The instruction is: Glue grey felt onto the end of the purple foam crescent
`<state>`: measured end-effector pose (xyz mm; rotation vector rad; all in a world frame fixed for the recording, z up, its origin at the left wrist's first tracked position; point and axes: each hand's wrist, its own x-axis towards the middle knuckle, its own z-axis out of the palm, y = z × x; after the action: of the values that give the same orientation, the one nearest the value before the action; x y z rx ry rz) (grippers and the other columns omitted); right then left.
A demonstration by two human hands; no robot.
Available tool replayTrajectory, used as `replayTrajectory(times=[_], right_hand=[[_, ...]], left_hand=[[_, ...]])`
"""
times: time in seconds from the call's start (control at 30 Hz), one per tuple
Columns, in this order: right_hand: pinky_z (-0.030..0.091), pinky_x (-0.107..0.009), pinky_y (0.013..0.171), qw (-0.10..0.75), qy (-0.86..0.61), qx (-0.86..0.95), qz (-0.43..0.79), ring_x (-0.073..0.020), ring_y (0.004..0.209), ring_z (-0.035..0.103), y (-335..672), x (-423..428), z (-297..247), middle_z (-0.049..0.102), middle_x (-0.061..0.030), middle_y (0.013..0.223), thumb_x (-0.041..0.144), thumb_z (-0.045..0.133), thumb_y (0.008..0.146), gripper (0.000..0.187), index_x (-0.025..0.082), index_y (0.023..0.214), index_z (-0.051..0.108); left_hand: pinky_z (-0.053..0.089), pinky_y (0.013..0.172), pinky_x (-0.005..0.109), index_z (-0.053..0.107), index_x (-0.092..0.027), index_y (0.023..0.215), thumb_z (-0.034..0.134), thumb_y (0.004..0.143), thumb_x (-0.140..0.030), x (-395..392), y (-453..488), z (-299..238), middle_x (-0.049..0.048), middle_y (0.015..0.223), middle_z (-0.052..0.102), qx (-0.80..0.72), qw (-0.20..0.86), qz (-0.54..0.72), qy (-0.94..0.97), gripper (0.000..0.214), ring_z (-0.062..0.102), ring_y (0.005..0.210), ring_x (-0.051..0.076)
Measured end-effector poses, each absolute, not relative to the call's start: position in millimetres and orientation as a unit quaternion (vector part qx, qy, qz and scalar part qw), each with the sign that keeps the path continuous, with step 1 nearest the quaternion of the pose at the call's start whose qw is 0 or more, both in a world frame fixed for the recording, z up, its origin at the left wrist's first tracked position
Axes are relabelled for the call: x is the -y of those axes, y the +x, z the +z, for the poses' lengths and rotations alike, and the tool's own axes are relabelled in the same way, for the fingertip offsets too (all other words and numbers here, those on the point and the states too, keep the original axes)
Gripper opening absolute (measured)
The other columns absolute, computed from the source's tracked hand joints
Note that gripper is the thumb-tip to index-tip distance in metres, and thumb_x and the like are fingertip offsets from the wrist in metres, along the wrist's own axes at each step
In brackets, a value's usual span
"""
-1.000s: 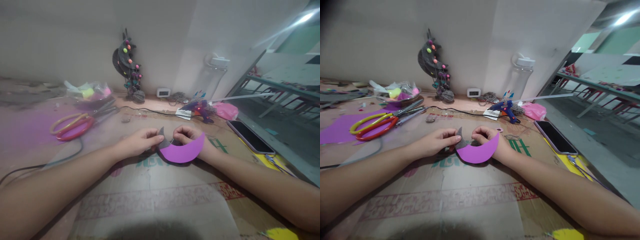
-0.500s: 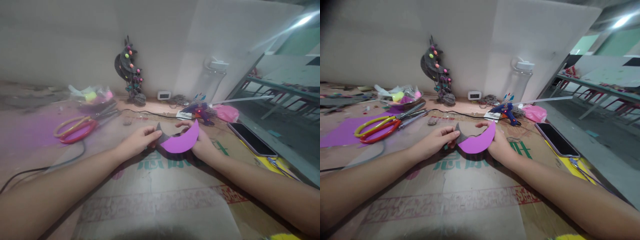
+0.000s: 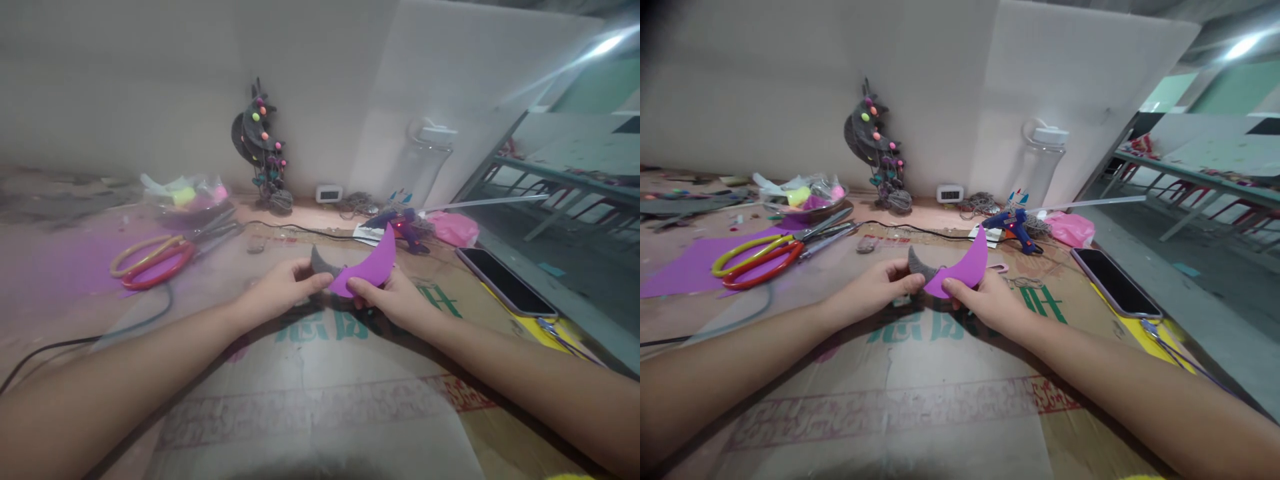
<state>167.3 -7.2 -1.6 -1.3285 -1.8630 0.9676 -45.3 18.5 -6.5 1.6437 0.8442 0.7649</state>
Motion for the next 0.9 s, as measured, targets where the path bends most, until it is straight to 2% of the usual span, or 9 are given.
replayTrajectory(times=[0.1, 0.2, 0.43, 0.57, 0.77, 0.83, 0.9], right_hand=[[0.038, -0.022, 0.046, 0.324, -0.504, 0.715, 0.36, -0.0101, 0.049, 0.05, 165.6, 8.2, -0.8, 0.057, -0.0001, 0.055, 0.044, 0.057, 0.084, 0.035, 0.016, 0.063, 0.058], [0.038, -0.021, 0.046, 0.318, -0.499, 0.725, 0.353, -0.0102, 0.049, 0.051, 164.1, 10.1, 1.5, 0.057, 0.0004, 0.054, 0.042, 0.057, 0.083, 0.033, 0.016, 0.063, 0.057], [0.04, -0.022, 0.049, 0.318, -0.491, 0.738, 0.337, -0.0113, 0.051, 0.053, 164.3, 11.0, 2.1, 0.058, 0.0, 0.055, 0.041, 0.055, 0.084, 0.032, 0.017, 0.063, 0.057], [0.04, -0.022, 0.049, 0.319, -0.495, 0.728, 0.351, -0.0114, 0.051, 0.053, 163.9, 11.3, 1.4, 0.058, -0.0003, 0.056, 0.041, 0.055, 0.083, 0.033, 0.016, 0.062, 0.055], [0.04, -0.022, 0.049, 0.306, -0.513, 0.726, 0.342, -0.0114, 0.05, 0.053, 162.2, 11.9, 3.0, 0.058, -0.0006, 0.056, 0.041, 0.055, 0.083, 0.032, 0.016, 0.062, 0.056], [0.04, -0.022, 0.05, 0.308, -0.51, 0.729, 0.336, -0.0115, 0.051, 0.053, 162.0, 11.9, 3.2, 0.058, -0.0005, 0.056, 0.04, 0.055, 0.083, 0.031, 0.016, 0.062, 0.056], [0.041, -0.021, 0.05, 0.31, -0.504, 0.737, 0.327, -0.0116, 0.052, 0.054, 161.6, 12.3, 3.9, 0.059, -0.0003, 0.057, 0.038, 0.054, 0.083, 0.03, 0.017, 0.063, 0.056]], left_hand=[[0.05, 0.075, 0.03, 0.063, -0.017, 0.102, 0.066, 0.077, -0.043, -17.4, -44.3, -5.7, 0.0047, 0.097, 0.071, -0.361, 0.555, 0.311, 0.682, 0.036, 0.065, 0.084, 0.018], [0.051, 0.078, 0.03, 0.066, -0.019, 0.099, 0.067, 0.077, -0.041, -17.2, -44.1, -5.1, 0.0047, 0.101, 0.072, -0.375, 0.555, 0.315, 0.672, 0.031, 0.066, 0.088, 0.019], [0.049, 0.079, 0.029, 0.067, -0.018, 0.097, 0.065, 0.079, -0.04, -16.7, -44.7, -3.6, 0.0053, 0.101, 0.072, -0.365, 0.551, 0.327, 0.675, 0.029, 0.065, 0.089, 0.019], [0.047, 0.073, 0.027, 0.066, -0.016, 0.095, 0.06, 0.082, -0.046, -19.2, -46.2, -5.5, 0.0039, 0.091, 0.07, -0.365, 0.555, 0.337, 0.667, 0.033, 0.063, 0.081, 0.017], [0.038, 0.058, 0.023, 0.055, -0.016, 0.069, 0.048, 0.088, -0.052, -21.9, -46.6, -9.0, -0.0035, 0.064, 0.055, -0.39, 0.493, 0.364, 0.687, 0.041, 0.052, 0.06, 0.011], [0.041, 0.062, 0.023, 0.057, -0.016, 0.073, 0.049, 0.086, -0.051, -21.2, -45.6, -8.0, -0.0024, 0.068, 0.059, -0.39, 0.507, 0.355, 0.682, 0.039, 0.055, 0.064, 0.012], [0.044, 0.068, 0.025, 0.061, -0.016, 0.084, 0.059, 0.081, -0.048, -20.0, -44.6, -6.6, 0.0, 0.079, 0.065, -0.395, 0.521, 0.337, 0.678, 0.032, 0.059, 0.072, 0.015]])
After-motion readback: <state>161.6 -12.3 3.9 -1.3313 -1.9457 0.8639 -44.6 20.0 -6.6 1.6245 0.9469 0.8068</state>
